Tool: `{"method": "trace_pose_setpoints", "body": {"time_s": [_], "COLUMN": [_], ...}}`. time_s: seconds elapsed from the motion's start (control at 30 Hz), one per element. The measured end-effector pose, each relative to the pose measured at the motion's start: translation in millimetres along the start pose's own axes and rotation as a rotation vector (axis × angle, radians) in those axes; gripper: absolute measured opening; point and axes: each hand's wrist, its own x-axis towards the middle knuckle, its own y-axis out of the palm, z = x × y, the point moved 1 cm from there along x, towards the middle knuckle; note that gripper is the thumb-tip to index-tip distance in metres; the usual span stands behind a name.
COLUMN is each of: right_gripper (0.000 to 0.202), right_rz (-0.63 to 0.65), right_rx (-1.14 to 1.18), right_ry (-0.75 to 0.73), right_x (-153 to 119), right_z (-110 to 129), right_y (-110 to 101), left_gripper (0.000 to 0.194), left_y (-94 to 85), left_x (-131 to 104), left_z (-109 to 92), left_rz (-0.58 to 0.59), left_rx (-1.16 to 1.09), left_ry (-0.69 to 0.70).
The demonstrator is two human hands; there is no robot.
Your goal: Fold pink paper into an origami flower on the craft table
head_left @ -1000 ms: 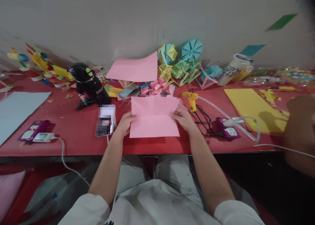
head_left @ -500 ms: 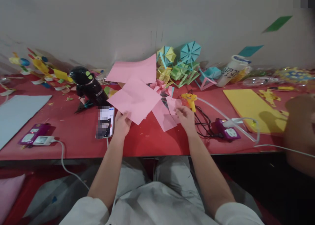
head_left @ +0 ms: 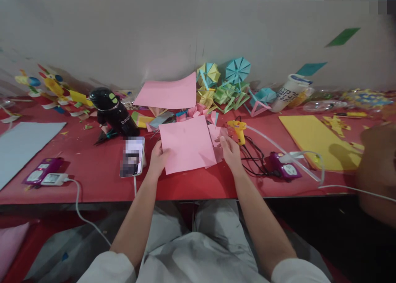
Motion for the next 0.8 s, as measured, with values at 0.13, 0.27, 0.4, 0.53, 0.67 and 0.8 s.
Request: {"method": "trace_pose_setpoints", "body": {"time_s": [0.13, 0.27, 0.4, 0.53, 0.67, 0.8], "right_gripper": [0.040, 0.034, 0.028, 0.029, 0.034, 0.041], "right_rz": [-0.014, -0.001, 0.080, 0.147, 0.171, 0.211], "right_rx": [-0.083, -0.093, -0.055, -0.014, 0.037, 0.082], "right_ry": [-0.013, -0.022, -0.027, 0.016, 0.079, 0.101], "right_x": [5.6, 10.8, 11.4, 10.9, 10.1, 9.5], "right_z": [-1.8, -4.8, -10.1, -16.1, -18.4, -16.7], "right_y": [4.3, 10.1, 15.4, 19.0, 22.7, 25.2], "left_gripper": [0.060, 0.051, 0.045, 0.041, 0.037, 0.038], "left_y": [-3.6, -2.5, -3.9, -9.5, -13.1, -14.5], "left_x": [0.8, 2.1, 3.6, 5.6, 7.4, 8.9], "left_z": [2.5, 5.4, 5.9, 5.5, 9.3, 15.0], "left_rz": [-0.207, -0.177, -0.166, -0.182, -0.199, -0.186], "left_rx": [0.408, 0.553, 0.576, 0.615, 0.536, 0.419], "left_ry": [0.229, 0.299, 0.318, 0.346, 0.287, 0.245]}}
